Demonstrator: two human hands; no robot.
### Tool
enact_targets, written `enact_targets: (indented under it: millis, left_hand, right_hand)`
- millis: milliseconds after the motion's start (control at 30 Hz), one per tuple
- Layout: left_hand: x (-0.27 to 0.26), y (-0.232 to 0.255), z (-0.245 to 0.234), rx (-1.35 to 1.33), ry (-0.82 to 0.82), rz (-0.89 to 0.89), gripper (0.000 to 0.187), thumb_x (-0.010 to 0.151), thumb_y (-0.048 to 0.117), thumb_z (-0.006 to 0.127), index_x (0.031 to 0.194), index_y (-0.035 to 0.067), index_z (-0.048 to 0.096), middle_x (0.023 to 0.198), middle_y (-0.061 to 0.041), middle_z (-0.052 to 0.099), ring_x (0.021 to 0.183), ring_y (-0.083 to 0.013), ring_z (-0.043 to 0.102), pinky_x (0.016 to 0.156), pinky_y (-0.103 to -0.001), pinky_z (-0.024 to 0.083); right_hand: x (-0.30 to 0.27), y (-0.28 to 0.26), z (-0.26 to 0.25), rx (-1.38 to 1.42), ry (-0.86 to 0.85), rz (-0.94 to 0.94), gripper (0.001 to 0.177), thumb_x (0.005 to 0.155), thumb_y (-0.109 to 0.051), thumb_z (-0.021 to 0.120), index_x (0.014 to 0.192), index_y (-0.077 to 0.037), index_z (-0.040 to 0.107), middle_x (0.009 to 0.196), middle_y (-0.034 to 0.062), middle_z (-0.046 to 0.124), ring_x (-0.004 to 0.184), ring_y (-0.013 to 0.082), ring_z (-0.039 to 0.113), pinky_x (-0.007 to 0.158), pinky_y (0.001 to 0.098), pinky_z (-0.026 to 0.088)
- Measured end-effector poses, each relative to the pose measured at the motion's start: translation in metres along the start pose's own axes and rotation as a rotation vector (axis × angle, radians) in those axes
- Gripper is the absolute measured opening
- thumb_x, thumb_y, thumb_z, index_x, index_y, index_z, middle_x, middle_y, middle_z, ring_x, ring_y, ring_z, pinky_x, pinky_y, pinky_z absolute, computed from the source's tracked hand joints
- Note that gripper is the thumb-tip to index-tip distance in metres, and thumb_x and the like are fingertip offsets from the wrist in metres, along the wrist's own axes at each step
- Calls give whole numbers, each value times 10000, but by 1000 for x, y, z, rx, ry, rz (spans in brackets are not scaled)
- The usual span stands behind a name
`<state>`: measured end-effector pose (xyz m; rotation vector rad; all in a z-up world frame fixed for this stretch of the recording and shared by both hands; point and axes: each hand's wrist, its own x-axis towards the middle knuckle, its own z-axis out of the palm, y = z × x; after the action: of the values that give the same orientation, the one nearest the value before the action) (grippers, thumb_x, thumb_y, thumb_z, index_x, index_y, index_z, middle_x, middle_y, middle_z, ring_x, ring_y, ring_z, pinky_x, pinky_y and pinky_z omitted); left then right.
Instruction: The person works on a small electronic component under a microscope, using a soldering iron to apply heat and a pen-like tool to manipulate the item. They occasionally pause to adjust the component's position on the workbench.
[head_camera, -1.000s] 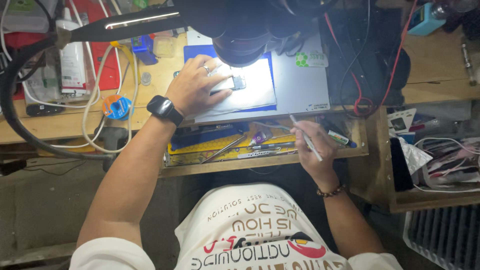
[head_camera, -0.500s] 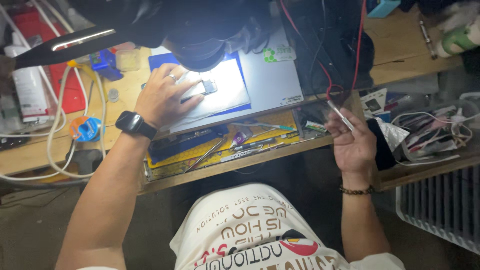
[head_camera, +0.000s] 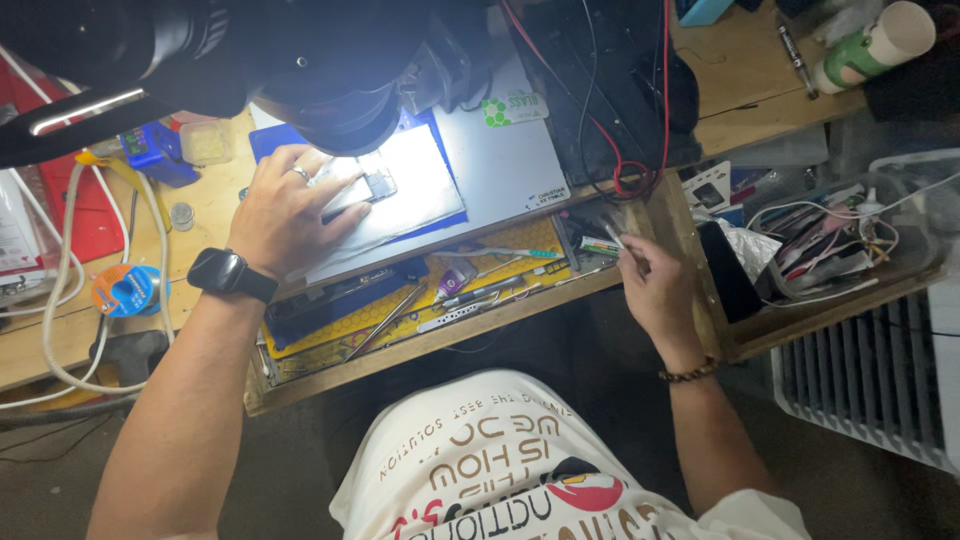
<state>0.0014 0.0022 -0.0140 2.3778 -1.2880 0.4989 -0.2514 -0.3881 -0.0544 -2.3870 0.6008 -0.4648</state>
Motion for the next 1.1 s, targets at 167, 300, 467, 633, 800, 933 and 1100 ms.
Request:
enact_targets:
  millis: [167, 300, 467, 633, 800, 933, 1100]
  left_hand:
    - [0, 2, -3, -22, 6, -14, 354, 901, 356, 771, 1166, 121, 788, 1168, -124, 707, 1158, -324, 607, 974, -438, 503]
    - [-1, 2, -3, -9, -13, -23, 351, 892, 356, 783, 1155, 123, 789, 1152, -125, 703, 1150, -326, 607, 970, -441, 505]
    - [-1, 0, 0, -21, 16, -2, 358, 902, 360, 782, 1166, 119, 785, 1198, -126, 702, 1172, -332, 604, 988, -439, 504]
    - [-4, -1, 0, -14, -13, -7, 364, 906, 353, 786, 1188, 122, 787, 1199, -126, 703, 1182, -338, 600, 1000, -445, 501]
    - [-4, 0, 1, -12, 0, 6, 346, 895, 348, 792, 1163, 130, 786, 1200, -131, 707, 1187, -340, 593, 998, -458, 493]
    - [-3, 1, 3, -32, -2, 12, 363, 891, 344, 792, 1178, 123, 782, 1193, -137, 707, 1184, -341, 590, 1003, -456, 498]
    - [-1, 3, -1, -23, 7, -9, 344, 898, 333, 791, 1182, 138, 787, 1173, -120, 710, 1172, -331, 602, 991, -440, 506]
  right_hand:
    - [7, -9, 6, -230, 67, -232, 234, 1002, -140, 682, 1185, -3, 732, 989, 166, 771, 879, 246, 747, 717, 327, 573]
    - [-18, -18, 19, -99, -99, -227, 209, 973, -193, 721, 1123, -49, 719, 956, 113, 764, 807, 206, 756, 655, 317, 592]
    - [-42, -44, 34, -37, -183, -435, 267, 824, -136, 805, 1052, -22, 724, 1086, 163, 686, 686, 231, 699, 581, 357, 558]
    - [-52, -49, 33, -23, -131, -493, 170, 911, -111, 766, 1034, -29, 682, 1022, 94, 685, 843, 294, 721, 677, 370, 572]
    - [-81, -43, 21, -11, -128, -438, 159, 899, -112, 752, 1013, -23, 683, 988, 91, 683, 837, 298, 714, 685, 380, 563]
    - [-101, -36, 11, 40, -161, -370, 166, 923, -126, 733, 1032, -12, 682, 992, 102, 694, 852, 278, 722, 707, 351, 562]
    - [-67, -20, -10, 30, -41, -276, 300, 998, -81, 614, 1279, 10, 666, 1057, 135, 706, 876, 267, 715, 722, 327, 560]
